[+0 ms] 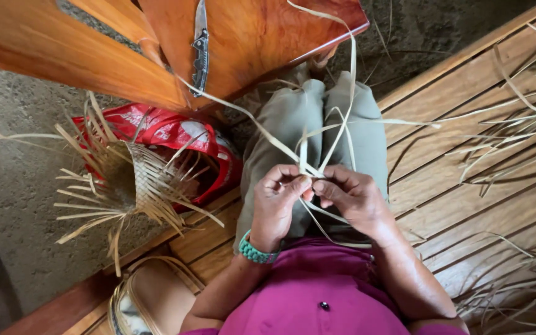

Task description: Weaving thin strips of dried plant material to create a handcrafted item

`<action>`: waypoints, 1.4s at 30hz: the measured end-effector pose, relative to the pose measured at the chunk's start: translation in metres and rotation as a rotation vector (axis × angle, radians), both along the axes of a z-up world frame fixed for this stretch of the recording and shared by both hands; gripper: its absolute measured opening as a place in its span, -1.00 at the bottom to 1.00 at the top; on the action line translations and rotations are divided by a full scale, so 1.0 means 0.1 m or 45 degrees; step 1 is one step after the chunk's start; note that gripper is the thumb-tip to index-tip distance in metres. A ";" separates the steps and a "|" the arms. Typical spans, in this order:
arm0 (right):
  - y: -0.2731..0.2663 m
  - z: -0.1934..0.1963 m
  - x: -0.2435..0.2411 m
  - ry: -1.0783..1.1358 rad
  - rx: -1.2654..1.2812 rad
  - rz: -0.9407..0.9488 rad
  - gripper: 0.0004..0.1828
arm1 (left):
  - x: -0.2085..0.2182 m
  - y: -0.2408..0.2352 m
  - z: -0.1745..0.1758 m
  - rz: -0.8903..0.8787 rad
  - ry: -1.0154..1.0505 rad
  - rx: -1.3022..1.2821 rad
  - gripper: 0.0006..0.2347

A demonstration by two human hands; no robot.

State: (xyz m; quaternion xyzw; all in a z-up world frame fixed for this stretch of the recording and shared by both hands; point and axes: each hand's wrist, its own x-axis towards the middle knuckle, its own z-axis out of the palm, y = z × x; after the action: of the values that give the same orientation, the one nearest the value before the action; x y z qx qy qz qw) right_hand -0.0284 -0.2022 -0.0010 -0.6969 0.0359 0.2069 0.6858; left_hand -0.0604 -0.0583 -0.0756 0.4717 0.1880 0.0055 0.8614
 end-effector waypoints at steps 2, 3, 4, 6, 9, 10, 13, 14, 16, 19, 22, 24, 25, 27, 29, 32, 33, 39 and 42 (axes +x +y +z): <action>-0.04 0.02 0.02 -0.049 -0.001 -0.028 -0.96 | 0.00 0.01 0.05 -0.037 -0.011 0.075 -0.83; -0.06 0.03 0.04 -0.098 0.001 -0.055 -0.90 | 0.01 0.01 0.07 -0.072 -0.022 0.153 -0.84; -0.07 0.00 0.05 -0.099 -0.002 -0.056 -0.90 | 0.01 0.01 0.06 -0.073 -0.023 0.151 -0.84; -0.09 -0.06 0.08 -0.110 -0.044 -0.104 -0.89 | 0.02 0.02 0.05 -0.116 -0.079 0.262 -0.86; -0.07 -0.03 0.13 -0.155 -0.050 -0.110 -0.86 | -0.02 0.00 0.08 -0.138 -0.162 0.434 -0.86; -0.07 -0.04 0.14 -0.153 -0.050 -0.108 -0.86 | 0.01 0.01 0.21 -0.136 -0.160 0.434 -0.86; -0.04 -0.04 0.17 -0.203 -0.092 -0.059 -0.84 | 0.08 0.04 0.51 -0.071 -0.340 0.822 -0.84; -0.03 -0.04 0.18 -0.207 -0.089 -0.036 -0.84 | 0.09 0.05 0.54 -0.050 -0.426 0.941 -0.83; -0.01 0.05 0.22 -0.210 -0.087 -0.008 -0.83 | 0.10 0.05 0.49 -0.026 -0.509 1.060 -0.81; 0.00 0.17 0.23 -0.291 -0.151 0.063 -0.81 | 0.10 0.06 0.33 -0.013 -0.510 1.011 -0.85; -0.06 0.01 0.16 -0.172 -0.140 0.000 -0.80 | 0.14 0.08 0.32 -0.061 -0.471 0.923 -0.88; -0.08 -0.08 0.13 -0.181 -0.092 -0.056 -0.86 | 0.15 0.08 0.33 -0.148 -0.339 0.631 -0.88; -0.09 -0.09 0.15 -0.179 -0.092 -0.057 -0.86 | 0.17 0.09 0.30 -0.150 -0.337 0.631 -0.88; -0.12 -0.10 0.18 -0.192 -0.025 0.006 -0.86 | 0.17 0.11 0.23 -0.184 -0.257 0.410 -0.91; -0.11 -0.13 0.18 -0.196 -0.032 0.031 -0.88 | 0.15 0.14 0.12 -0.198 -0.195 0.364 -0.90; -0.08 -0.08 0.21 -0.223 -0.048 0.080 -0.89 | 0.11 0.14 -0.02 -0.196 -0.076 0.226 -0.86; -0.06 -0.05 0.22 -0.244 -0.057 0.097 -0.89 | 0.09 0.14 -0.06 -0.186 -0.018 0.136 -0.84; -0.03 0.00 0.21 -0.305 -0.056 0.140 -0.88 | 0.07 0.12 0.11 -0.162 0.016 0.071 -0.87; 0.01 0.14 0.27 -0.372 -0.066 0.161 -0.89 | 0.04 0.10 0.07 -0.139 0.028 0.034 -0.88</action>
State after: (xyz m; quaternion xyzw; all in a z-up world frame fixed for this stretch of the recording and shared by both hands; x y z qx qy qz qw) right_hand -0.0018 -0.2017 0.0129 -0.7380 -0.1027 0.1450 0.6510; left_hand -0.0562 -0.0483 -0.0685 0.4928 0.1712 -0.0443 0.8520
